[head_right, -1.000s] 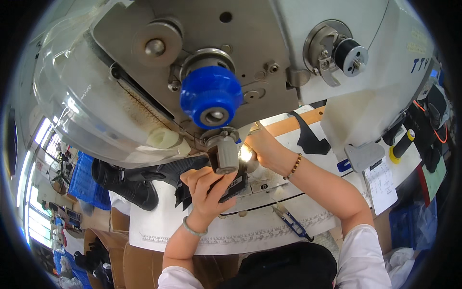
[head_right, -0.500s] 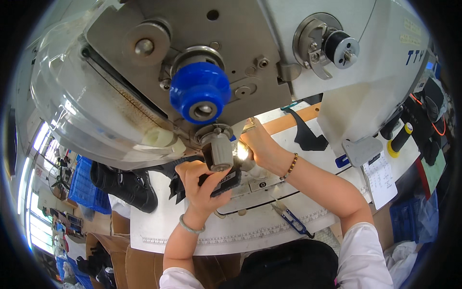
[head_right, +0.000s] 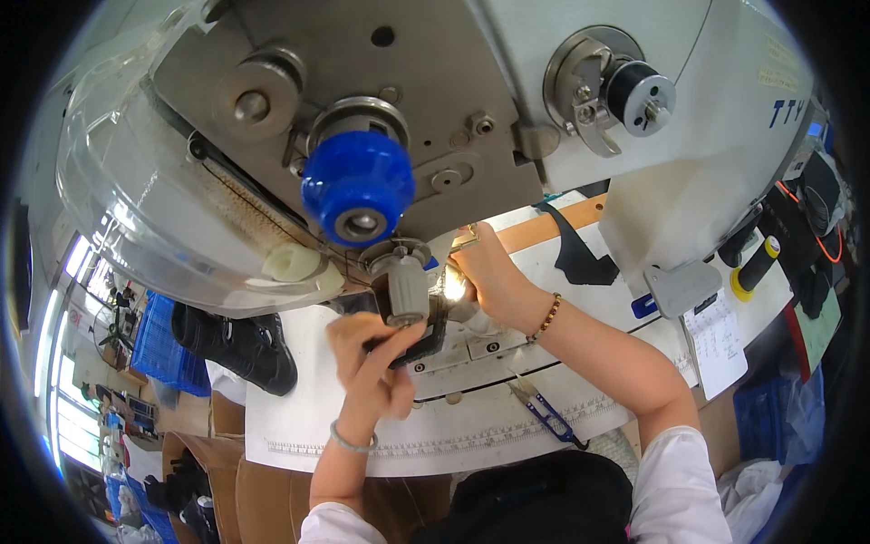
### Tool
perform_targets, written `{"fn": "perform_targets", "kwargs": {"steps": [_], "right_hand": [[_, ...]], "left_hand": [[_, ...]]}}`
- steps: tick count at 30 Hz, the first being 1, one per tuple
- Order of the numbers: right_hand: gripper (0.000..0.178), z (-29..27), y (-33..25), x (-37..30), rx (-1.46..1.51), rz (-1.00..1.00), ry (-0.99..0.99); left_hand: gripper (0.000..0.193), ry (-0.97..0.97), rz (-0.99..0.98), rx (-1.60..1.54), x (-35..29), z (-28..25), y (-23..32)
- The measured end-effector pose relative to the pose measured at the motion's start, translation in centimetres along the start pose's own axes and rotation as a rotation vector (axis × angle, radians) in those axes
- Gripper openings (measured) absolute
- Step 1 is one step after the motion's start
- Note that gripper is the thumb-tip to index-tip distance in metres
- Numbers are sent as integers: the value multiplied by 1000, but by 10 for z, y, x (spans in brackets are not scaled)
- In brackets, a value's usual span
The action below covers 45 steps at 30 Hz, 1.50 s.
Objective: The person sews parts of a boot upper using a sewing machine, trims loose threads using thread clippers, and aligns the materials by hand to stitch along the edges.
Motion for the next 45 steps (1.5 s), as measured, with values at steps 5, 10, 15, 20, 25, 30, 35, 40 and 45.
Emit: {"fn": "perform_targets", "kwargs": {"steps": [5,10,15,20,25,30,35,40,45], "right_hand": [[12,-4,-3,-8,-53,-12,69],[22,-5,-25,-36,-156,-326,-4],[28,24,-55,-97,-1019,-1233,-268],[27,25,-54,-97,-1071,-1206,-309],[22,21,-49,-94,-958,-1157,-340],[10,-1,-45,-49,-426,-654,-243],[7,-3,-11,-2,-102,63,-273],[6,-3,0,0,-48,56,-189],[12,-8,11,9,60,59,-76]], "left_hand": [[21,141,-464,-268,-23,-23,-3],[39,-23,-1398,-1551,-36,42,-14],[34,41,-1400,-1402,-16,49,-21],[25,44,-1321,-1347,-8,46,-22],[21,-23,-1212,-1154,2,42,-17],[19,-89,-1140,-1058,10,41,-16],[17,-72,-1144,-1017,8,41,-13],[16,-79,-951,-511,18,30,-18],[24,15,-1068,-850,11,37,-18]]}}
Point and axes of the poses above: each hand's wrist, its own x-axis towards the middle knuckle, its own z-axis out of the palm, y = z × x, the point moved 7 cm from there along x, towards the middle knuckle, and after that the axes turned 4 degrees about x, right-handed, at the moved point
